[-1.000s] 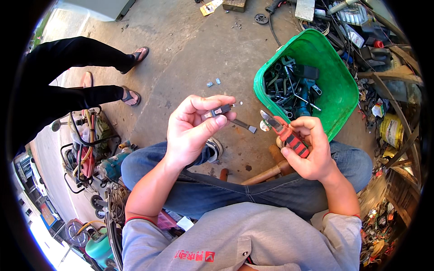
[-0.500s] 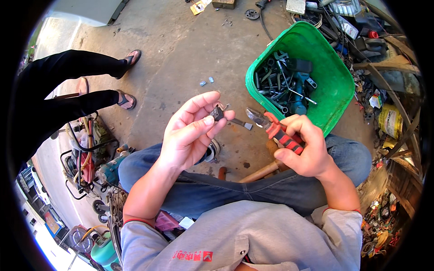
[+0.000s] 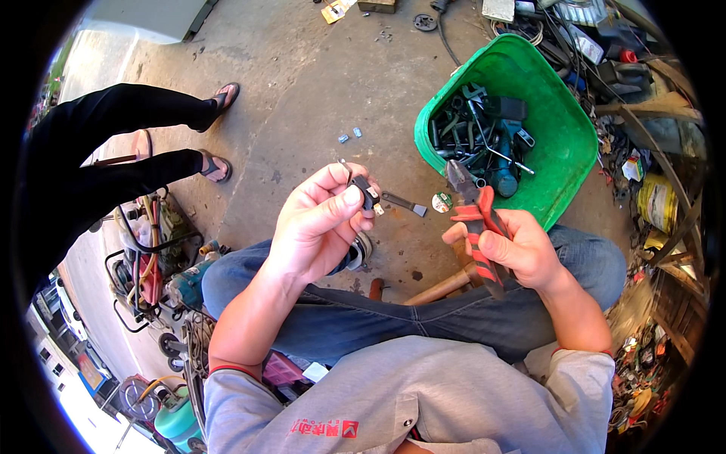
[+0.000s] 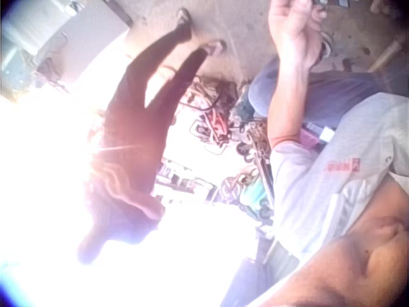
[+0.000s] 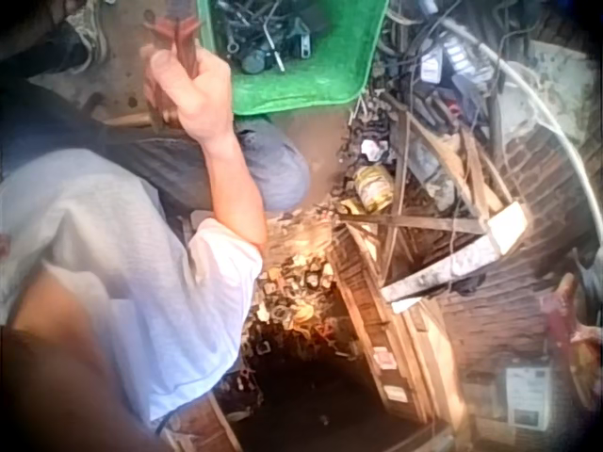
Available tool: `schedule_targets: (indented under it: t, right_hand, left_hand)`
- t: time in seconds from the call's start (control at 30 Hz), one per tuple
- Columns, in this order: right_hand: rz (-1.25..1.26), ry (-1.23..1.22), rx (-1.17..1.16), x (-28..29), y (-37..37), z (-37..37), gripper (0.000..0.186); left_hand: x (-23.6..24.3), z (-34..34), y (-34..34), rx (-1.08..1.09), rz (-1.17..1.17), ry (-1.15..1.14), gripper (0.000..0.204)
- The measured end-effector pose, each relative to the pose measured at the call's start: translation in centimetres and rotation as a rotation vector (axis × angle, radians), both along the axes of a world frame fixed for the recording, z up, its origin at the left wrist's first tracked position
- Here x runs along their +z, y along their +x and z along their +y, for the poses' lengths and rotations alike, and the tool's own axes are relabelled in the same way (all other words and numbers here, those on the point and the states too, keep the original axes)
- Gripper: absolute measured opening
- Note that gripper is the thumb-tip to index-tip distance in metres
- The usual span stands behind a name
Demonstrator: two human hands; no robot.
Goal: The person sits on a low stool and uses a flathead screwdriver to pry open and manipulate a small black electrical connector. They repeatedly insert and remove a white plastic component from the black housing, adjusting the internal metal contacts with the tool.
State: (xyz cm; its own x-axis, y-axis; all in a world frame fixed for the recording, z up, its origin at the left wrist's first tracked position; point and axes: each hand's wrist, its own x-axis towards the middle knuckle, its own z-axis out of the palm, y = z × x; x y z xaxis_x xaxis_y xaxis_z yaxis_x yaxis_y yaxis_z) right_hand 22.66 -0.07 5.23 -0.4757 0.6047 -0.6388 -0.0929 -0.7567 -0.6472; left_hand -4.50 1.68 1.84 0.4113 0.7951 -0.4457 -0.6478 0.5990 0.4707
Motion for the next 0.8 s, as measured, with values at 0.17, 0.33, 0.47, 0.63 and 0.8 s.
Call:
schedule_targets:
  t: [0.17, 0.33, 0.47, 0.63, 0.8]
  right_hand:
    - [-0.062, 0.252, 0.009, -0.9, 0.8, -0.1, 0.027]
    - [-0.163, 0.442, -0.042, -1.3, 0.7, -0.6, 0.024]
    - [-0.654, 1.022, 0.098, -0.6, 0.8, 0.1, 0.030]
    - [-0.401, 0.961, 0.028, -0.5, 1.4, 0.2, 0.032]
    - [0.100, 0.580, -0.062, -0.5, 1.0, -0.6, 0.042]
  left_hand:
    - [0.2, -0.1, 0.2, -0.025, 0.021, -0.031, 0.032]
    - [0.0, -0.1, 0.1, -0.045, -0.003, -0.042, 0.032]
    - [0.0, -0.1, 0.3, -0.055, -0.036, -0.027, 0.030]
    - [0.0, -0.1, 0.2, -0.063, -0.019, -0.043, 0.026]
    - [0.2, -0.1, 0.4, -0.115, -0.018, -0.027, 0.027]
